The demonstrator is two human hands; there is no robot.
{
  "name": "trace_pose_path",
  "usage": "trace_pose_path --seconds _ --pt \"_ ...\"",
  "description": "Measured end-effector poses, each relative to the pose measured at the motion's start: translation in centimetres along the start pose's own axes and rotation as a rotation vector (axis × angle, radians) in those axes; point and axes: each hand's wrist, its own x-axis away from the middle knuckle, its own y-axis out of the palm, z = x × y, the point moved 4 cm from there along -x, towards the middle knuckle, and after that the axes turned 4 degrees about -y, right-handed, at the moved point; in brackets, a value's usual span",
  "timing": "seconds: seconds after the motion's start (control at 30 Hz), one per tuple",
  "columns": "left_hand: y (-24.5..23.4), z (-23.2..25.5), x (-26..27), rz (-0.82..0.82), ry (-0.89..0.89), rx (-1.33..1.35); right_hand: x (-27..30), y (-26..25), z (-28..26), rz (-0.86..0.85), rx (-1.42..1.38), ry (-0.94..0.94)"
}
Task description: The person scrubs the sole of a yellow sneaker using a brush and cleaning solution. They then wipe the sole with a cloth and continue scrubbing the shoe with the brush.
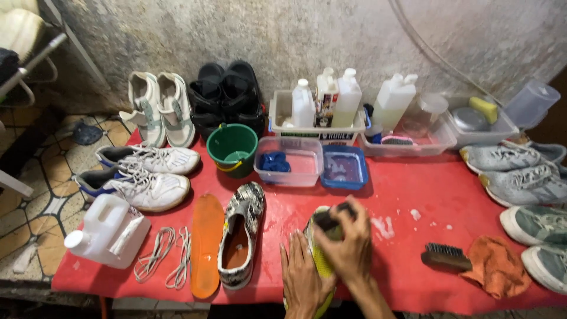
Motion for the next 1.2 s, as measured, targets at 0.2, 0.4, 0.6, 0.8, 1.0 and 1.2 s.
trace_pose_path --seconds 0.2,0.4,0.6,0.8,1.0,1.2 --pt "1.2 -0.3 0.1 0.021 -0.036 -0.092 0.5 -0.5 2.1 0.073 0.151 -0.038" --pt "2.3 -0.7 0.4 0.045 -0.022 -0.109 1.6 -1.0 2.9 -0.101 -0.168 0.145" --pt "2.1 -0.4 0.2 0.095 -0.059 -0.099 3.2 -2.6 3.6 -0.018 -0.055 0.219" --pt "3.5 -1.1 0.4 0.093 -0.092 -0.116 7.1 -2.9 8.8 0.193 0.082 0.243" --pt "4.8 -1.4 0.5 0.115 -0.099 -0.186 8.8 -2.0 11.8 0.238 0.131 0.147" --pt "3.6 -1.0 0.4 0.244 -0.063 -0.152 8.8 -2.2 11.8 0.172 0.035 0.106"
